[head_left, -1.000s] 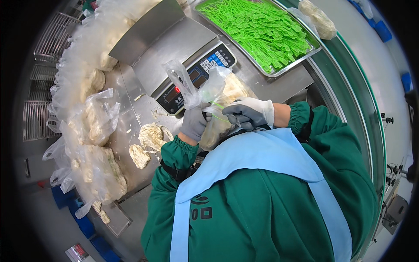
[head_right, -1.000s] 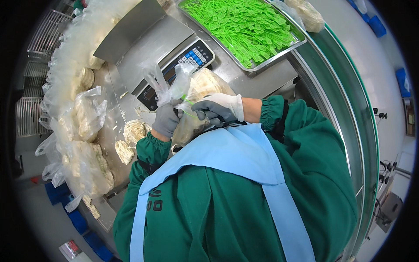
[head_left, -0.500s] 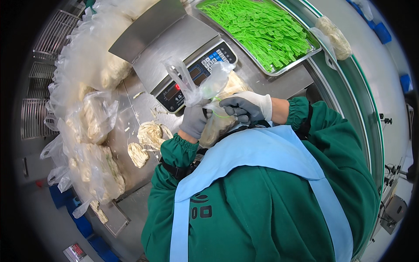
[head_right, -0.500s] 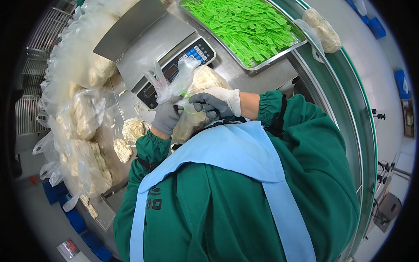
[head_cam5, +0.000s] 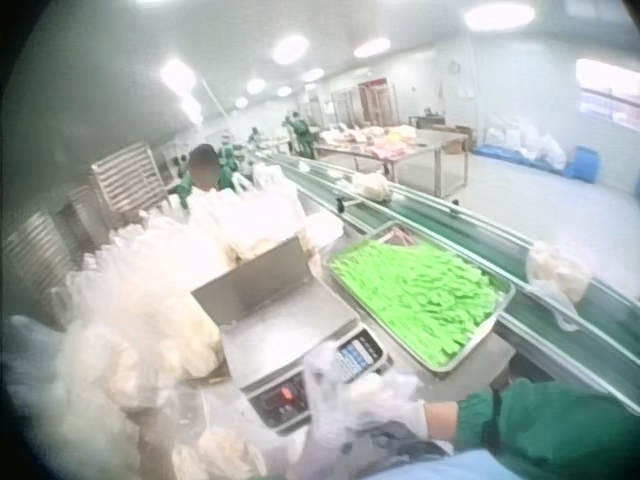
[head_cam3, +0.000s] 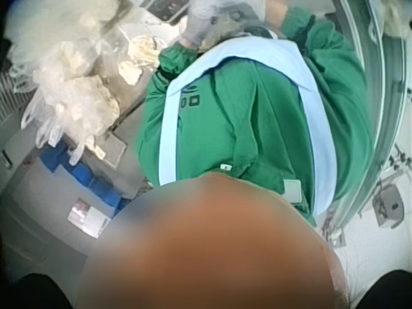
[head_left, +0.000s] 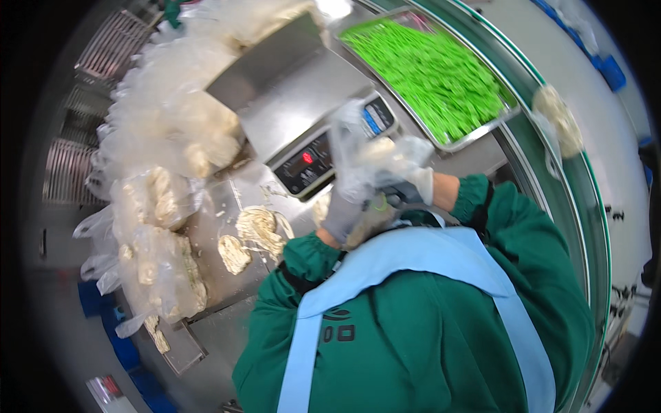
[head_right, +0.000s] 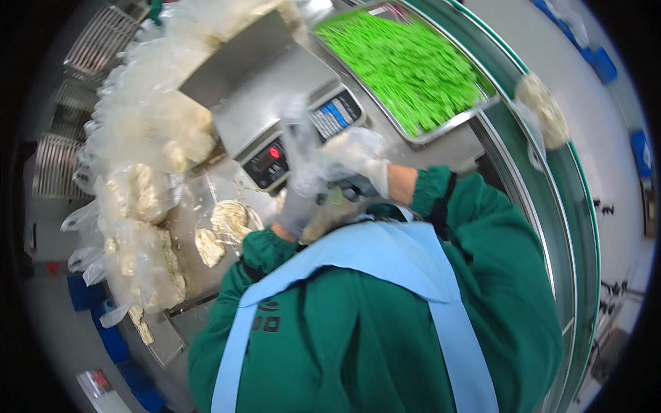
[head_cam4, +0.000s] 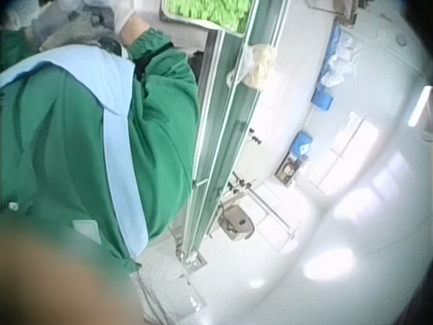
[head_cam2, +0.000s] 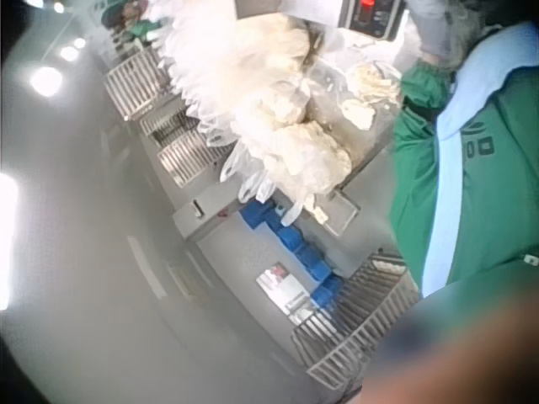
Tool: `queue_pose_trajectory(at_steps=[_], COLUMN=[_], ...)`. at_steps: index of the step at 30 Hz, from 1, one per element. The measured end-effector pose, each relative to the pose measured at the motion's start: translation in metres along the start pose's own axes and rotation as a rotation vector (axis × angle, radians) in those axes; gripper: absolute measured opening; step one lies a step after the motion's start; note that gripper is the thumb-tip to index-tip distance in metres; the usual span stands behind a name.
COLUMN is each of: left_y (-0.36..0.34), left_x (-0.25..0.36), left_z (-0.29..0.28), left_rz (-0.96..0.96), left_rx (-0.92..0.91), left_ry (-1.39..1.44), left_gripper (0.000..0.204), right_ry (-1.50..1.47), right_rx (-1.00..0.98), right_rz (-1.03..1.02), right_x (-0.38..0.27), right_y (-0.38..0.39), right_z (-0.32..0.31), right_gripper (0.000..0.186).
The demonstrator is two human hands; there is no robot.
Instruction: The person repeatedly picks portions of noodles, places them on a digital scale, transfers them into plastic bags, and moves the filled bags onto a conveyor belt. The process is repeated continuously throughout the clip.
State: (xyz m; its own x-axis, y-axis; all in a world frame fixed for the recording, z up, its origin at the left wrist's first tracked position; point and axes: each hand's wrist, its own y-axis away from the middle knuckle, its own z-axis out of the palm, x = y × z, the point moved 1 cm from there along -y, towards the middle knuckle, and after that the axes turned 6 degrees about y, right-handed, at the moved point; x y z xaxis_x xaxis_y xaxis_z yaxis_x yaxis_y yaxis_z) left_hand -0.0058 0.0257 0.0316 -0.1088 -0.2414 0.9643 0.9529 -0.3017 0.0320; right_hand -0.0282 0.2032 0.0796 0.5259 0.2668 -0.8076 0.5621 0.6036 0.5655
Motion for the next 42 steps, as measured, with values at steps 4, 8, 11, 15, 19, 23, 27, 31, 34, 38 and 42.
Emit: queue_pose_trajectory(at_steps=[4,8,11,15,19,23,27,31,34,38,42], left_y=[0.003,0.019,0.029,0.031,0.017,0.013,0.027,0.031,0.025,0.013,-0.003], left_x=[0.004,0.023,0.033,0.031,0.027,0.036,0.052,0.068,0.078,0.107,0.144], left_z=[0.004,0.004,0.004,0.006,0.011,0.021,0.020,0.010,0.000,-0.010,0.006], left_rz=[0.251,0.402,0.366,0.401,0.465,0.582,0.552,0.634,0.590,0.810,0.766], left_rx=[-0.106,-0.103,-0.208,-0.272,-0.294,-0.406,-0.392,-0.327,-0.284,-0.258,-0.070], left_ry=[-0.488,-0.820,-0.800,-0.827,-0.827,-0.663,-0.892,-0.744,-0.767,-0.789,-0.752], left_gripper=[0.034,0.041,0.041,0.038,0.032,0.032,0.035,0.032,0.028,0.021,0.017], right_ry=[-0.628,0.809,0.461,0.814,1.215,0.845,-0.459,1.017,0.789,0.625,-0.096], right_rx=[-0.264,0.027,-0.058,-0.007,0.323,0.751,0.393,1.400,1.217,0.913,0.795], right_rz=[-0.041,-0.289,-0.096,-0.441,-0.707,-0.597,-0.512,-0.646,-0.651,-0.831,-0.872], right_x=[-0.007,-0.017,-0.028,-0.026,-0.008,-0.007,-0.008,-0.013,-0.025,-0.042,-0.021], right_y=[0.003,0.009,0.007,-0.001,-0.018,-0.044,-0.076,-0.103,-0.121,-0.080,0.021], right_z=[-0.027,-0.045,-0.044,-0.025,-0.014,-0.016,0.006,0.027,0.014,-0.034,-0.096], right_gripper=[0.041,0.032,0.028,0.025,0.017,0.015,0.014,0.020,0.023,0.026,0.033])
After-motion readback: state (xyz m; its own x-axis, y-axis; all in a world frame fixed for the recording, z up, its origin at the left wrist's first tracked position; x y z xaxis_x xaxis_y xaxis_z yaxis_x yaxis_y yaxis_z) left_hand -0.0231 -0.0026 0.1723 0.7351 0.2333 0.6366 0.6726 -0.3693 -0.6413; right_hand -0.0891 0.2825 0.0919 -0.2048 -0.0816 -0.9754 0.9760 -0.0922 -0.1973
